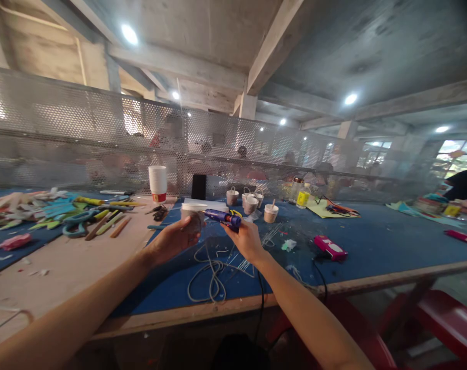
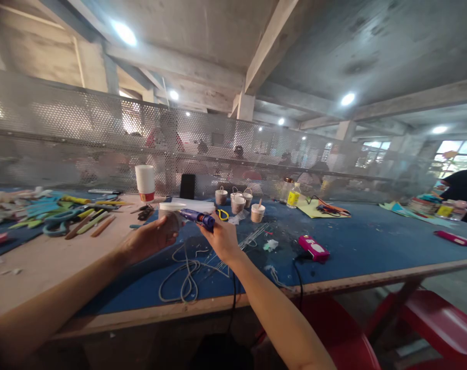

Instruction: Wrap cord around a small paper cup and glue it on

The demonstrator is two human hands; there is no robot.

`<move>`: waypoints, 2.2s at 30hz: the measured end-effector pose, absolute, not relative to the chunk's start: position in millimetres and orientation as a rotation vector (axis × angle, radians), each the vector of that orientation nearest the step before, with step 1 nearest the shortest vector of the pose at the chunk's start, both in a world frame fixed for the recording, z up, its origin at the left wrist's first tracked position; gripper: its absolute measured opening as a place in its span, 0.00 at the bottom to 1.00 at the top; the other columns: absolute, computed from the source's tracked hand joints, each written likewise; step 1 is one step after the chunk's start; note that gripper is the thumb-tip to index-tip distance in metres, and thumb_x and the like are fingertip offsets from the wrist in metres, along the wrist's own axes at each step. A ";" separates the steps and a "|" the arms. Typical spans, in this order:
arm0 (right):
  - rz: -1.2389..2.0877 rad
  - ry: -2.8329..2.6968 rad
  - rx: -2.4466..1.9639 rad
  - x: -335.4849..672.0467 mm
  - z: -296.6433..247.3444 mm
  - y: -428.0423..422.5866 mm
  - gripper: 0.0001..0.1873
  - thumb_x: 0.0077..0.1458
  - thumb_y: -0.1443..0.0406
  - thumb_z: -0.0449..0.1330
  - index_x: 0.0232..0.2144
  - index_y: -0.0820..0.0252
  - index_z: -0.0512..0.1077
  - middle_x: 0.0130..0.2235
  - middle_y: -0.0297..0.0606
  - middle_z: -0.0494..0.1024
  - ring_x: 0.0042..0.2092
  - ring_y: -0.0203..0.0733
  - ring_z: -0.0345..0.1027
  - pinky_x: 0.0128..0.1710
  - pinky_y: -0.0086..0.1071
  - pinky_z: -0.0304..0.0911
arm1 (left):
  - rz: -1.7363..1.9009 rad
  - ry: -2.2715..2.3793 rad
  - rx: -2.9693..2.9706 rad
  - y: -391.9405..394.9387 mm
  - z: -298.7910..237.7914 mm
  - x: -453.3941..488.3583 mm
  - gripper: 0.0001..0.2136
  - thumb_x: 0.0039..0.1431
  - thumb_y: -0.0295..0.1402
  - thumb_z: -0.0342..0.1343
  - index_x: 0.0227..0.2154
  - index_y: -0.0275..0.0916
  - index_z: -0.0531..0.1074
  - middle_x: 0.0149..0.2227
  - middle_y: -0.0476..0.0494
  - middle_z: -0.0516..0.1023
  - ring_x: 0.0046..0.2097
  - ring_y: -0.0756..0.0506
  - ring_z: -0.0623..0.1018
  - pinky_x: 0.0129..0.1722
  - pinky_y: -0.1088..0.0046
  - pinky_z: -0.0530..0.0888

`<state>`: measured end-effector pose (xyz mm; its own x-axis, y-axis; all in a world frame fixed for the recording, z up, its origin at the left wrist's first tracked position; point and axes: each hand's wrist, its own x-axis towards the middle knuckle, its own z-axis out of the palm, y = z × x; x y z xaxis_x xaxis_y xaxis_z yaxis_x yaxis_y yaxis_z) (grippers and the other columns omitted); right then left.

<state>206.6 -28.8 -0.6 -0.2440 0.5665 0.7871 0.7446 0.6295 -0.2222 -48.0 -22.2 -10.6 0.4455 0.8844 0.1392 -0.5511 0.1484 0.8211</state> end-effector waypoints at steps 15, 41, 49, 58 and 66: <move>-0.248 -1.943 -1.051 206.7 -0.9 -28.8 0.17 0.64 0.54 0.60 0.44 0.60 0.78 0.38 0.44 0.85 0.39 0.47 0.80 0.36 0.29 0.65 | 1.077 0.413 0.937 -21.5 -11.3 -47.5 0.14 0.63 0.33 0.61 0.50 0.36 0.77 0.47 0.37 0.83 0.37 0.45 0.82 0.38 0.71 0.79; -0.232 -1.934 -1.091 206.3 0.3 -29.3 0.16 0.63 0.54 0.61 0.44 0.59 0.78 0.37 0.44 0.85 0.40 0.50 0.80 0.37 0.30 0.66 | 1.059 0.431 0.919 -26.7 -3.8 -44.9 0.15 0.63 0.34 0.60 0.51 0.38 0.77 0.47 0.34 0.83 0.35 0.45 0.82 0.36 0.71 0.79; -0.219 -1.932 -1.074 207.5 -0.2 -27.9 0.17 0.64 0.54 0.60 0.46 0.58 0.78 0.38 0.43 0.85 0.40 0.49 0.80 0.37 0.30 0.66 | 1.056 0.408 0.903 -25.1 -5.8 -46.9 0.16 0.64 0.36 0.60 0.52 0.36 0.76 0.47 0.33 0.83 0.36 0.44 0.82 0.39 0.69 0.79; 0.268 -1.807 -1.030 207.4 8.4 -31.9 0.20 0.63 0.49 0.58 0.35 0.59 0.78 0.21 0.36 0.76 0.25 0.43 0.74 0.30 0.30 0.66 | 1.054 0.378 0.894 -27.9 -1.6 -46.8 0.16 0.63 0.38 0.59 0.50 0.35 0.77 0.46 0.32 0.83 0.36 0.42 0.82 0.38 0.66 0.79; 0.958 -1.431 -1.000 217.4 3.3 -1.5 0.14 0.54 0.55 0.62 0.34 0.60 0.70 0.22 0.26 0.70 0.18 0.32 0.63 0.18 0.25 0.59 | 1.079 0.428 0.888 -30.6 1.1 -46.0 0.16 0.63 0.34 0.59 0.51 0.33 0.76 0.47 0.30 0.83 0.36 0.41 0.83 0.37 0.66 0.80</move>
